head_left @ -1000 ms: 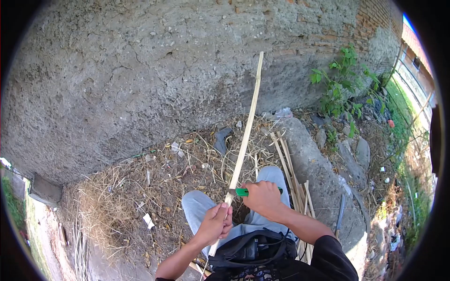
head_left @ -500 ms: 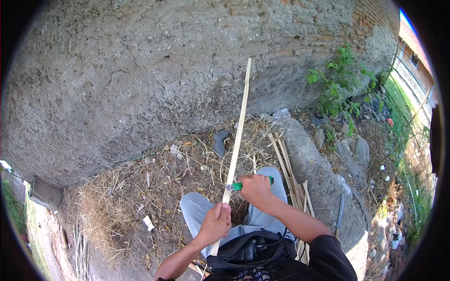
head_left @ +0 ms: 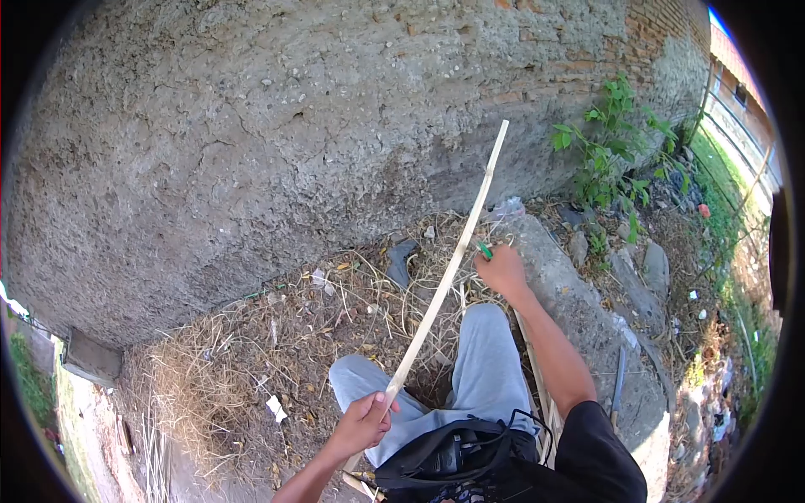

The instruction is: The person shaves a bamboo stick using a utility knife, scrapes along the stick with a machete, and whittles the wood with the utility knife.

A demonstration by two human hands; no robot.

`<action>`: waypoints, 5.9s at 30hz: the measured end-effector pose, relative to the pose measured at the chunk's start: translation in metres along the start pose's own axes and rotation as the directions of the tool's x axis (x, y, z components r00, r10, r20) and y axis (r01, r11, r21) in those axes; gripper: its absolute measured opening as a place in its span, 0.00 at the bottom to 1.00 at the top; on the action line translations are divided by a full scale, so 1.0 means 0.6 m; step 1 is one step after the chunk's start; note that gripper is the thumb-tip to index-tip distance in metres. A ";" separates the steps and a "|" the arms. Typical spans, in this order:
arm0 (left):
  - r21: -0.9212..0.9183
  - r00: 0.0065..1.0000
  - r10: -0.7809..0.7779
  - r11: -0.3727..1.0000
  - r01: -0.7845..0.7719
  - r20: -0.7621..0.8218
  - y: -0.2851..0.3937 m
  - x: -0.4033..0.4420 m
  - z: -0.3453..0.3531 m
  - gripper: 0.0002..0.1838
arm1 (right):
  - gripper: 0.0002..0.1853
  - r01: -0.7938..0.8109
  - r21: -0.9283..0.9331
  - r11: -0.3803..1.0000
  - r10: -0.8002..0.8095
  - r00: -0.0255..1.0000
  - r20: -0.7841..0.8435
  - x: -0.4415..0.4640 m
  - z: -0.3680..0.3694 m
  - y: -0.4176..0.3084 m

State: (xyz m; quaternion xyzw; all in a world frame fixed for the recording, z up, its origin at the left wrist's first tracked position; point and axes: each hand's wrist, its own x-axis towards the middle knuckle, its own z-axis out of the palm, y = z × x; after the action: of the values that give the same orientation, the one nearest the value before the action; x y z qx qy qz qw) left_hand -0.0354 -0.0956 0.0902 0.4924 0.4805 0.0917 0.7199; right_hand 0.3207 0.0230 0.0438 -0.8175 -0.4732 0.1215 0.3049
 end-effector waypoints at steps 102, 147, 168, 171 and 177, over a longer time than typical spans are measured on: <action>0.697 0.896 0.431 0.675 -0.242 -0.107 0.018 -0.056 0.041 0.10 | 0.10 0.023 -0.217 0.976 -0.051 0.991 -0.127 0.130 -0.002 0.015; -0.016 0.956 0.230 0.972 -0.236 -0.182 -0.097 0.231 -0.030 0.19 | 0.15 -0.450 0.715 0.536 -0.134 0.790 0.598 -0.145 0.157 -0.021; 0.236 0.907 0.306 0.941 -0.242 -0.290 -0.186 0.188 -0.052 0.16 | 0.32 -0.556 0.683 0.474 -0.136 0.719 0.681 -0.151 0.207 -0.008; 0.114 0.943 0.218 0.974 -0.195 -0.250 -0.174 0.173 -0.038 0.15 | 0.36 -0.582 0.736 0.346 -0.085 0.762 0.642 -0.147 0.237 0.015; -0.180 0.999 0.006 0.984 -0.012 -0.035 -0.163 0.149 -0.045 0.15 | 0.30 -0.684 0.729 0.000 -0.189 0.716 0.672 -0.122 0.233 0.034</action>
State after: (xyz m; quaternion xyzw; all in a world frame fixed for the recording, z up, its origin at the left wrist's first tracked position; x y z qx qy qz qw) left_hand -0.0434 -0.0732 -0.0428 0.4256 0.4803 0.1465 0.7528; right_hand 0.2284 0.0073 -0.0851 -0.3617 -0.1527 0.7207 0.5714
